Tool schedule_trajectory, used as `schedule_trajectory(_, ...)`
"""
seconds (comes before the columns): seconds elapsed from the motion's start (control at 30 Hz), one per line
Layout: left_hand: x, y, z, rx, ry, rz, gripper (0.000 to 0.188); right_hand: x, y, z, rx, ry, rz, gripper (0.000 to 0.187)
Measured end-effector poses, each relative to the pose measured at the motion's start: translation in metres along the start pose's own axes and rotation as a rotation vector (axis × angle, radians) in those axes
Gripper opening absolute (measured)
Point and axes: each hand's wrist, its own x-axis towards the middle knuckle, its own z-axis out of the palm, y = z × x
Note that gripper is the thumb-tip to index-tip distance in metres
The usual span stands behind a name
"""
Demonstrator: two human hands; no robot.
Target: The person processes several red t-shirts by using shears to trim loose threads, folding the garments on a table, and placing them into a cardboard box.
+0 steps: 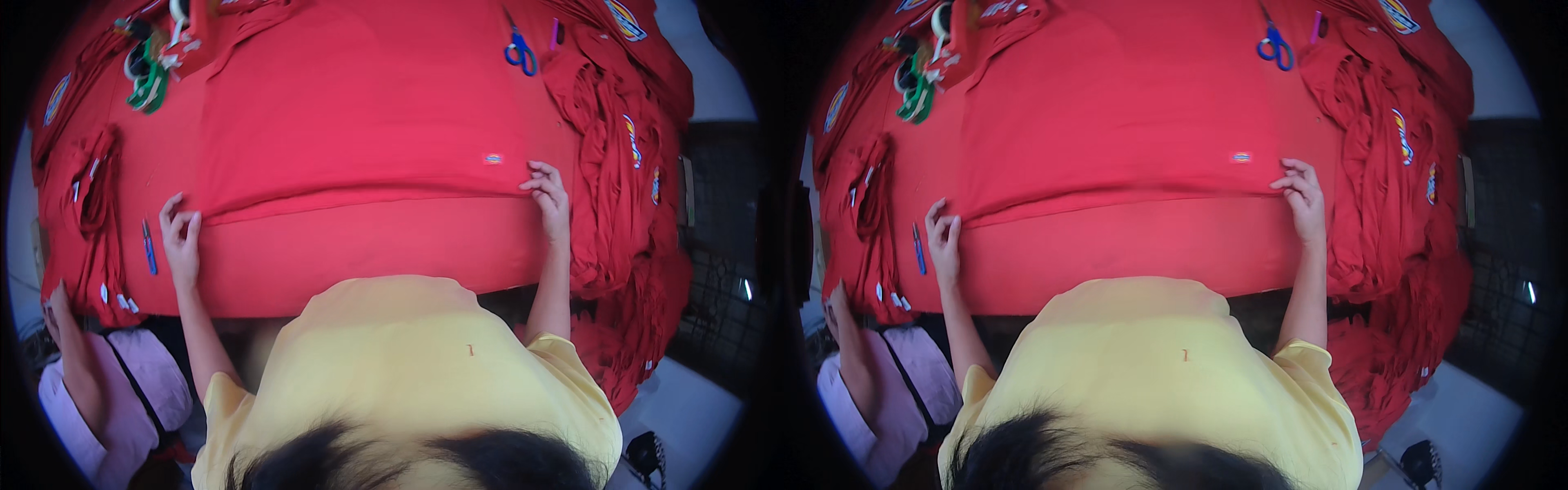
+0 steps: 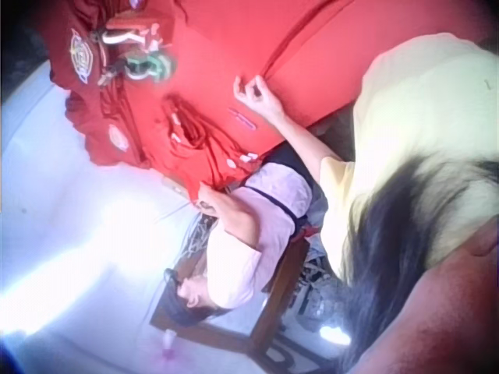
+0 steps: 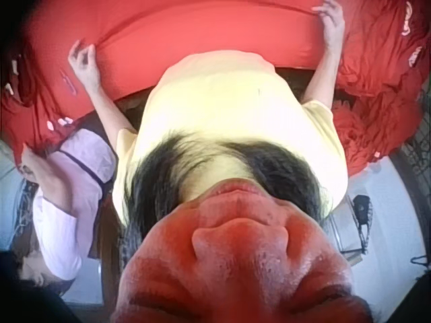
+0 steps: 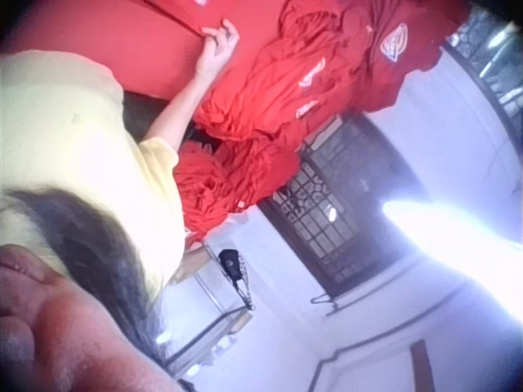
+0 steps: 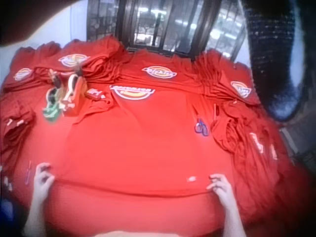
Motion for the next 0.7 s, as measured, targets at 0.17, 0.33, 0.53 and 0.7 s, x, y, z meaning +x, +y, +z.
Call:
schedule_trajectory(0.17,0.009,-0.007,0.008,-0.010,0.072,-0.089,0.023,0.004,0.021,-0.007,0.112,0.102,0.121,0.026)
schedule_trajectory(0.33,0.031,0.030,0.025,0.600,0.055,-0.132,0.034,0.038,0.011,0.009,-0.035,0.269,0.347,0.022)
schedule_trajectory(0.53,0.054,0.025,0.055,0.554,0.140,-0.025,0.036,0.082,0.001,0.054,-0.593,0.346,0.057,0.023)
schedule_trajectory(0.7,0.061,0.010,0.037,-0.087,0.066,-0.248,0.019,0.095,0.036,0.025,-0.085,0.279,0.241,0.021)
